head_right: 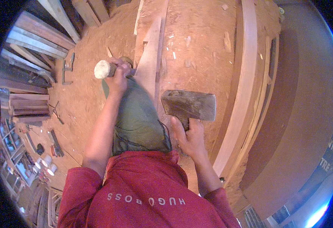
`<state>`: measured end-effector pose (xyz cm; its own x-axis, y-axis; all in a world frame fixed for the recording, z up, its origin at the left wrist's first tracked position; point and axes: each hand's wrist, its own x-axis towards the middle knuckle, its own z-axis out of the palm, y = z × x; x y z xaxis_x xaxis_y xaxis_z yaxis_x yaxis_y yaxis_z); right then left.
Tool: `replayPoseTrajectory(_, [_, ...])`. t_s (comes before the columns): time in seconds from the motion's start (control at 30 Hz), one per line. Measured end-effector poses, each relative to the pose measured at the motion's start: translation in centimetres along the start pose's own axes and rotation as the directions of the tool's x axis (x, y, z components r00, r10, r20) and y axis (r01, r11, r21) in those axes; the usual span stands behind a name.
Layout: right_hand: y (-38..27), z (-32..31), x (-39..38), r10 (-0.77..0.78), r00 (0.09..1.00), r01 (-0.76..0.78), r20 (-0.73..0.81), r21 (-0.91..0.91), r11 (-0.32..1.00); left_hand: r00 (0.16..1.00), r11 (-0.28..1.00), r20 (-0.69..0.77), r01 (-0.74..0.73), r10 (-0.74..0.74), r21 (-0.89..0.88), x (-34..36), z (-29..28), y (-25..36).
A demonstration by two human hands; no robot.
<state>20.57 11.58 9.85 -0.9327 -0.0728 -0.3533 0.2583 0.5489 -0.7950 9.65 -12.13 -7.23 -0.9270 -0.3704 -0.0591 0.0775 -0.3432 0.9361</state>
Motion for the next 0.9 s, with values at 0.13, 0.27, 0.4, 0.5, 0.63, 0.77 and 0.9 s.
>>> replayPoseTrajectory(0.13, [0.6,-0.1,0.3,-0.043,0.999,0.043,-0.019,-0.018,0.999,1.000,1.000,0.003,-0.012,0.012,-0.009,0.6,0.1,0.2])
replayPoseTrajectory(0.27, [0.1,-0.4,0.7,-0.075,0.997,0.074,-0.014,-0.057,0.996,0.999,0.998,-0.023,-0.044,0.046,0.052,0.4,-0.2,-0.9])
replayPoseTrajectory(0.4, [1.1,-0.5,1.1,-0.078,0.997,0.079,0.013,-0.140,0.987,0.999,0.998,-0.001,0.037,-0.037,-0.044,0.1,-0.2,-0.4])
replayPoseTrajectory(0.5, [-1.0,-0.6,2.1,-0.131,0.991,0.134,0.029,-0.173,0.976,1.000,1.000,0.000,0.016,-0.016,-0.006,0.4,-0.4,-0.8])
replayPoseTrajectory(0.63, [-4.3,-0.8,4.6,-0.258,0.961,0.275,0.097,-0.259,0.926,1.000,0.987,-0.020,0.004,-0.001,0.158,0.0,0.4,-1.1])
replayPoseTrajectory(0.77, [-11.0,-1.5,8.6,-0.399,0.890,0.433,0.221,-0.135,0.891,0.963,0.935,-0.142,-0.179,0.230,0.306,0.1,1.9,-1.6])
replayPoseTrajectory(0.9, [-17.2,-2.4,9.3,-0.644,0.723,0.681,0.249,-0.102,0.725,0.978,0.889,-0.013,-0.185,0.209,0.419,0.1,-0.8,-3.9])
